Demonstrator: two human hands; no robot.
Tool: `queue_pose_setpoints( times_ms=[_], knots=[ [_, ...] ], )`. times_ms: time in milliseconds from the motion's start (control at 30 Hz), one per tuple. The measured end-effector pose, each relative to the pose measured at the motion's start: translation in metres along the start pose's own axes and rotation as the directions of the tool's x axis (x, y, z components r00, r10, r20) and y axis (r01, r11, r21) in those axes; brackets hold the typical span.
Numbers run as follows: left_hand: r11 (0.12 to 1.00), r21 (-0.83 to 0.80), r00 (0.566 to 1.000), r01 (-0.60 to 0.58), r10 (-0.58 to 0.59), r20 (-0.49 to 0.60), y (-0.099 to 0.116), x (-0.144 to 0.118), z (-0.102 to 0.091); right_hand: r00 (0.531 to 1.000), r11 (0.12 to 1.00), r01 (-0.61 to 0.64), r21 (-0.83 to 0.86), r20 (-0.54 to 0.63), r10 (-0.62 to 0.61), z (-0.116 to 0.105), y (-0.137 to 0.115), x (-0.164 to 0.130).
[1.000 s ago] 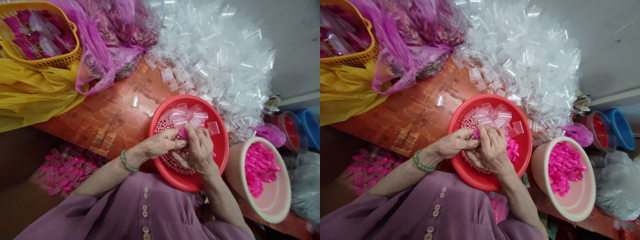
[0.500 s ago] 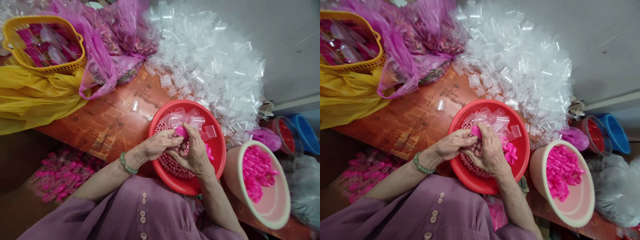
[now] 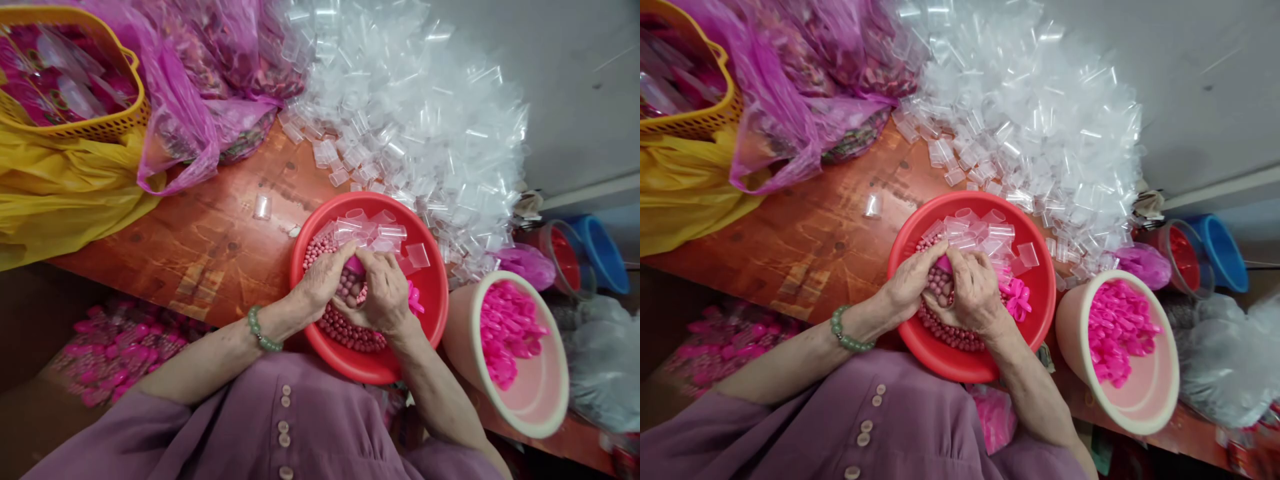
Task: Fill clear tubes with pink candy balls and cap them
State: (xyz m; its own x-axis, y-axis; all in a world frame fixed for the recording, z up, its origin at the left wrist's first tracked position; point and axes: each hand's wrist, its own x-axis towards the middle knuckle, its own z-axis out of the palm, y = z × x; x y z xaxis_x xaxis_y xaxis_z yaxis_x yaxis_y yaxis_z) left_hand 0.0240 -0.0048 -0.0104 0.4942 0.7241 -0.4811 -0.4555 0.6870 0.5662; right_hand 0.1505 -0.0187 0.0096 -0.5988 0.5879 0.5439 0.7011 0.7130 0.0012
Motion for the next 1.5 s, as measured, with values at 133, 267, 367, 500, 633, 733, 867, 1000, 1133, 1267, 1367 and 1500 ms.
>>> queue_pose_setpoints(
  times_ms=[133, 267, 367, 500, 633, 733, 867, 1000, 1133, 1267, 1367, 1500],
  knots=[
    [0.997, -0.017, 0.995, -0.081, 0.080, -0.052, 0.000, -0.001, -0.001, 1.000, 1.000, 0.000, -0.011, 0.021, 0.000, 0.002, 0.000, -0.001],
    [1.000, 0.013, 0.999, 0.003, -0.003, -0.050, 0.004, -0.002, -0.001, 0.999, 1.000, -0.018, -0.020, 0.050, 0.019, 0.002, -0.001, -0.001],
    [0.998, -0.001, 0.998, 0.063, -0.063, -0.012, 0.006, -0.002, 0.000, 0.994, 0.998, -0.058, 0.008, 0.090, 0.057, -0.001, 0.000, 0.000],
    [0.997, -0.008, 0.988, -0.075, 0.075, 0.136, 0.014, -0.023, -0.012, 0.978, 0.967, -0.119, 0.227, 0.192, 0.075, -0.013, 0.000, -0.001],
    [0.938, 0.130, 0.945, -0.320, 0.306, 0.116, 0.032, -0.082, -0.058, 0.932, 0.912, -0.254, 0.323, 0.334, 0.142, -0.021, 0.007, -0.007],
    [0.860, 0.285, 0.851, -0.423, 0.485, -0.201, 0.032, -0.141, -0.112, 0.903, 0.950, -0.193, 0.247, 0.422, 0.073, -0.016, 0.016, -0.015],
    [0.833, 0.532, 0.586, -0.152, 0.509, -0.630, 0.002, -0.206, -0.204, 0.883, 0.969, -0.149, 0.198, 0.468, 0.040, -0.006, 0.018, -0.022],
    [0.595, 0.684, 0.404, 0.422, 0.553, -0.729, -0.024, -0.231, -0.278, 0.842, 0.979, -0.170, 0.114, 0.533, 0.084, -0.005, 0.015, -0.019],
    [0.492, 0.745, 0.264, 0.451, 0.723, -0.638, -0.017, -0.218, -0.271, 0.823, 0.988, -0.149, 0.048, 0.560, 0.097, -0.007, 0.013, -0.013],
    [0.400, 0.915, 0.393, 0.044, 0.835, -0.384, 0.014, -0.151, -0.202, 0.810, 0.990, -0.142, 0.017, 0.576, 0.107, -0.005, 0.012, -0.008],
    [0.098, 0.992, 0.517, -0.084, 0.855, -0.041, 0.042, -0.074, -0.161, 0.802, 0.990, -0.137, -0.026, 0.584, 0.127, -0.003, 0.011, -0.004],
    [-0.255, 0.963, 0.717, -0.086, 0.655, 0.238, 0.072, 0.008, -0.143, 0.775, 0.979, -0.187, -0.084, 0.600, 0.200, -0.012, 0.013, -0.003]
  ],
)
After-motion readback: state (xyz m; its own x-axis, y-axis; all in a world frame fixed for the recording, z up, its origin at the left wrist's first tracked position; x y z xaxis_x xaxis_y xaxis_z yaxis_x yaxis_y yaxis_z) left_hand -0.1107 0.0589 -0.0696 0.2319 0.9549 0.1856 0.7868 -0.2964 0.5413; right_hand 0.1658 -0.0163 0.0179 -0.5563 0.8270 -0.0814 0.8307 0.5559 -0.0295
